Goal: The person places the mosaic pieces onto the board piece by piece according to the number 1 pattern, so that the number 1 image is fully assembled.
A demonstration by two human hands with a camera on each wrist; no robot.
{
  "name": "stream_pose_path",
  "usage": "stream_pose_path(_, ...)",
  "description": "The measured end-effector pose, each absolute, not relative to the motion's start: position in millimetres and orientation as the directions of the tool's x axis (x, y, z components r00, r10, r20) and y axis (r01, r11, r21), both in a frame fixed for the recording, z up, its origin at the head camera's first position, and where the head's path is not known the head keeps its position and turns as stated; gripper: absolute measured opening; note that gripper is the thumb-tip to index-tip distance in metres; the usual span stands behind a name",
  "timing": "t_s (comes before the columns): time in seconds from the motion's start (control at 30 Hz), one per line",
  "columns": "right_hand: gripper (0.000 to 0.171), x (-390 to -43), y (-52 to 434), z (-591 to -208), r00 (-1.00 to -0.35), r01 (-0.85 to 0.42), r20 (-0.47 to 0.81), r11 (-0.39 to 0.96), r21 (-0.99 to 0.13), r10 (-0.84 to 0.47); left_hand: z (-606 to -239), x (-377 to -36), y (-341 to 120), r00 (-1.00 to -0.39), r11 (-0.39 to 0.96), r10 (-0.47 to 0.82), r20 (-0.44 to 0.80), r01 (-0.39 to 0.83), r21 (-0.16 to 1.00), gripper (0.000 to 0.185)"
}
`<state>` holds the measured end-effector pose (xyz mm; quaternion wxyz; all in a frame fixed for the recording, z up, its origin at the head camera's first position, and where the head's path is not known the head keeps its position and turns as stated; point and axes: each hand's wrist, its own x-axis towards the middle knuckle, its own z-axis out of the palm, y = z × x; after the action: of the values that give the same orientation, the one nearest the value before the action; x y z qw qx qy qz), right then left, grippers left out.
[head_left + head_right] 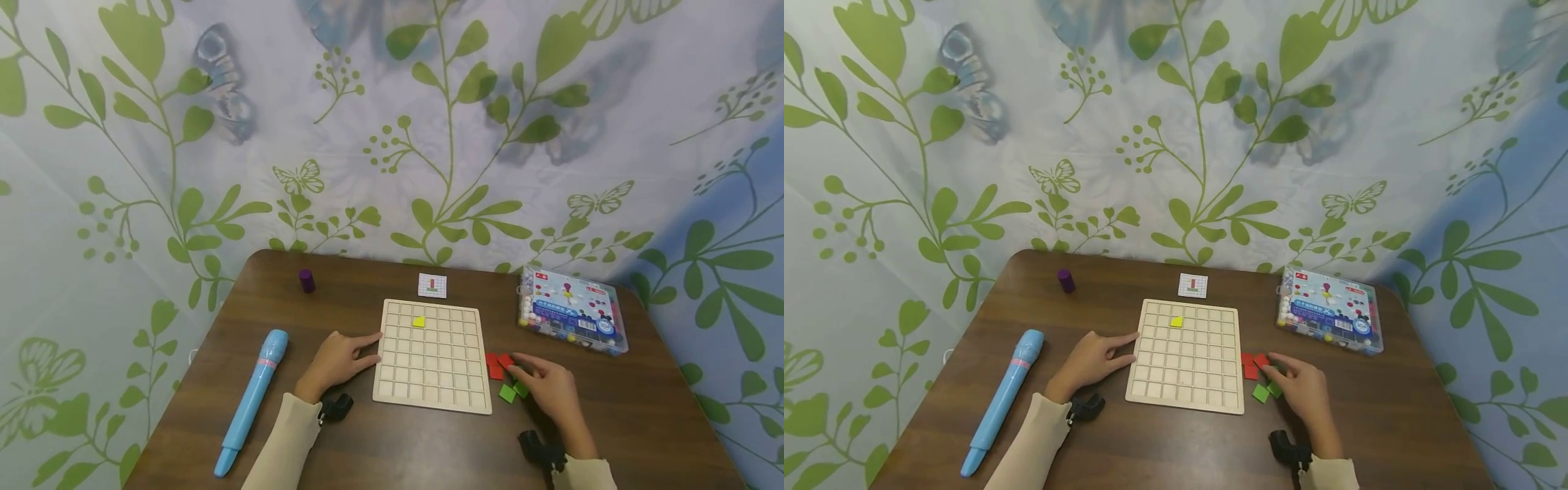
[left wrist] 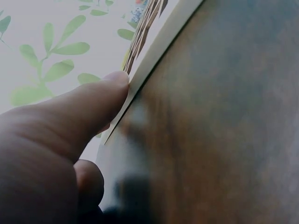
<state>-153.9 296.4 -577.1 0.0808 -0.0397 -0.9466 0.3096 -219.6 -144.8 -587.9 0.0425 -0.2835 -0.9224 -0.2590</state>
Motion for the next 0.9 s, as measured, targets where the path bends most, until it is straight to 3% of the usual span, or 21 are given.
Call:
stream_pose_path(0.63, 0.052, -155, 285, -583, -0.971, 0.12, 0.115, 0.842, -0.526, 0.21, -591, -219, -145, -0.825, 0.694, 0.496, 0.273, 0.565, 0.446, 0.049)
stream_pose_path(0.9, 0.047, -152, 280, -583, -0.961, 0.134, 0.144, 0.85, -0.509, 0.237, -591, -219, -145, -0.827, 0.694, 0.494, 0.268, 0.561, 0.451, 0.049)
